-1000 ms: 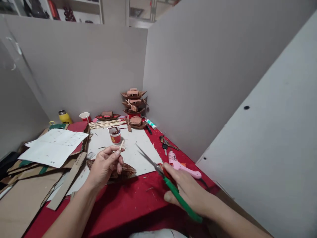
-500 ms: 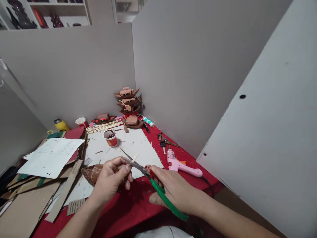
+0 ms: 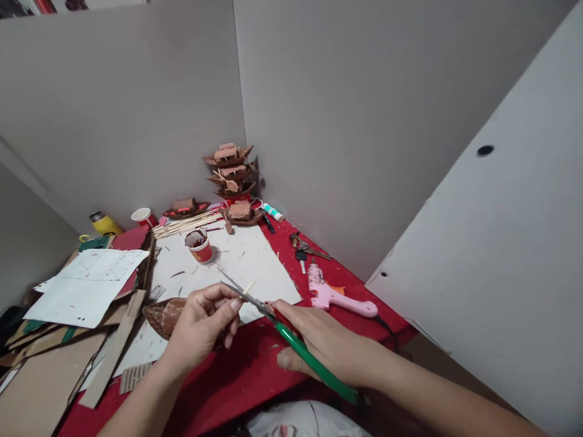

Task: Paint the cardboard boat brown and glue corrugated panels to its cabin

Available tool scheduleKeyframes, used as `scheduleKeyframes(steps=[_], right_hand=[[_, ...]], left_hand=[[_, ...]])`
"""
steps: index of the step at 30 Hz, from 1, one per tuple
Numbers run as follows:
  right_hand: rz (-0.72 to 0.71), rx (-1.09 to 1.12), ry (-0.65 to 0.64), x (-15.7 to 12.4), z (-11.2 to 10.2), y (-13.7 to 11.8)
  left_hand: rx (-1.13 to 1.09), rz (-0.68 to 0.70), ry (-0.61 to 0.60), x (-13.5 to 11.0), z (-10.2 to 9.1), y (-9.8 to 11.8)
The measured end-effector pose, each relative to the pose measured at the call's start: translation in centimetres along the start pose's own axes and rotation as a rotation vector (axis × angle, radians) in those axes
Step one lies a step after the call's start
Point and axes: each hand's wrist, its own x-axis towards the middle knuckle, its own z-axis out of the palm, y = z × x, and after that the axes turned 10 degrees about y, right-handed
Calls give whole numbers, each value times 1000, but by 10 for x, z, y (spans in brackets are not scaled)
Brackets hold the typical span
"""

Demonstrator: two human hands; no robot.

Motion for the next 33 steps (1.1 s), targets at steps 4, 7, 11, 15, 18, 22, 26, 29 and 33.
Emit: scheduleKeyframes(steps=[4,7,11,15,18,22,26,29,33], right_hand=[[93,-32,-13,3,-4,-5],[139,-55,-18,4,-9,-5],[178,-88,-38,5,-12,-6],[197,-130,-40,4,-12,-8],[185,-167,-32,2,-12,-11],[141,-186,-35,-3,-13,-14],[171,-219,-19,-2,-9,-14],[183,-225,-21,1,-8,-14],[200,-217,-46,7,-10,-17]], left_hand=[[35,-6,17,6,2,-3],[46,-26,29,11,5,-6],[40,-43,26,15,9,-10],[23,-44,30,13,11,-10],[25,-7,6,8,10,-11],[4,-4,-41,0,10,-13],[-12,-10,-30,-1,12,-17],[-33,-22,-15,4,12,-21],[-58,-20,36,8,13,-28]])
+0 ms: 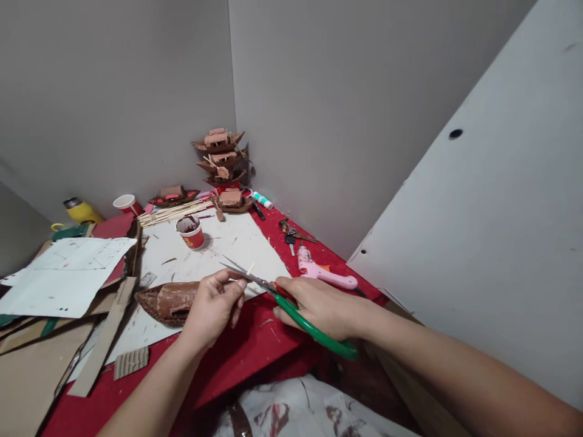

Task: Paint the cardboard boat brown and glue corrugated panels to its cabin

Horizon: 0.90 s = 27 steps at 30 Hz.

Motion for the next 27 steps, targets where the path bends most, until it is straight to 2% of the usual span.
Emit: scheduleKeyframes(steps=[7,17,24,27], right_hand=[[-7,-19,-15,0,-1,-2],[-41,45,5,-2,-3,-11],[-14,50,9,6,6,-9],[39,80,35,10,14,-6]], left_hand=[[-4,-18,67,-1,4,-6],[-110,-41,32,-14,2,9],[-131,-107,73,-4,0,4],[-137,-122,80,0,1,2]])
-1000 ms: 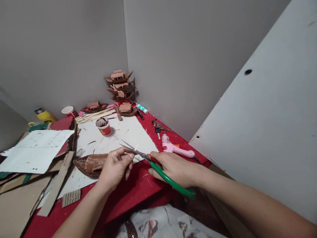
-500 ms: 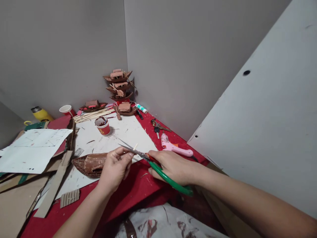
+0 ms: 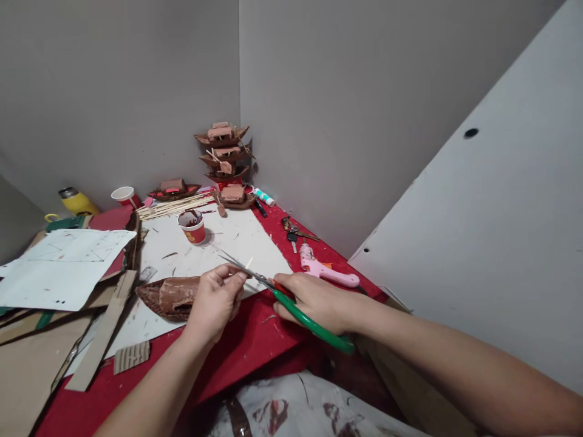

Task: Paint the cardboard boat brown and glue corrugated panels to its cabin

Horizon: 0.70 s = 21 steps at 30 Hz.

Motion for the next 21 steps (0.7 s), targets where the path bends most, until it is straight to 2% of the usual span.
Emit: scheduleKeyframes(steps=[5,12,18,21], right_hand=[[40,13,23,7,10,4],[14,7,101,15,-4,15],[-23,4,104,9,-7,20],[-68,-3,85,2,-8,15]], left_hand=[[24,-17,-34,2,-1,-1],[103,-19,-72,1,-6,1],[-76,114,127,9,-16,12],[-140,102,137,12,-20,16]])
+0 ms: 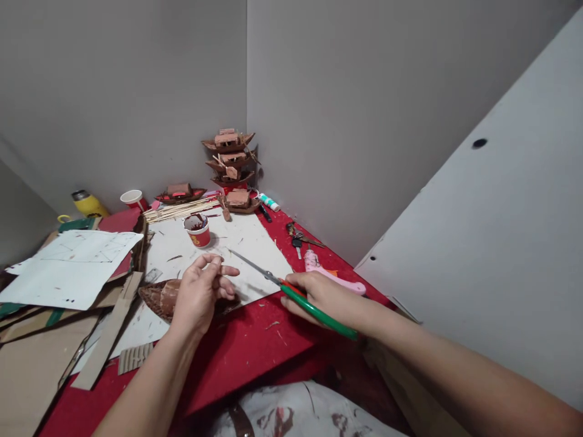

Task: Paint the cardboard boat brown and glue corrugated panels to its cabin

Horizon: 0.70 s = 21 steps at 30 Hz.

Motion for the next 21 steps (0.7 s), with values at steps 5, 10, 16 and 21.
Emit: scheduleKeyframes(steps=[5,10,16,21], right_hand=[[-17,-6,-26,-2,2,-9],[-26,-41,-14,0,4,-12],[-45,-136,13,-1,8,-10],[-60,-300,100,0,12,-4]], left_hand=[[-49,-66,-55,-2,-1,1],[-86,-105,-83,-2,-1,2],[-119,-127,-73,-2,-4,4],[-160,-192,-62,-2,-5,6]])
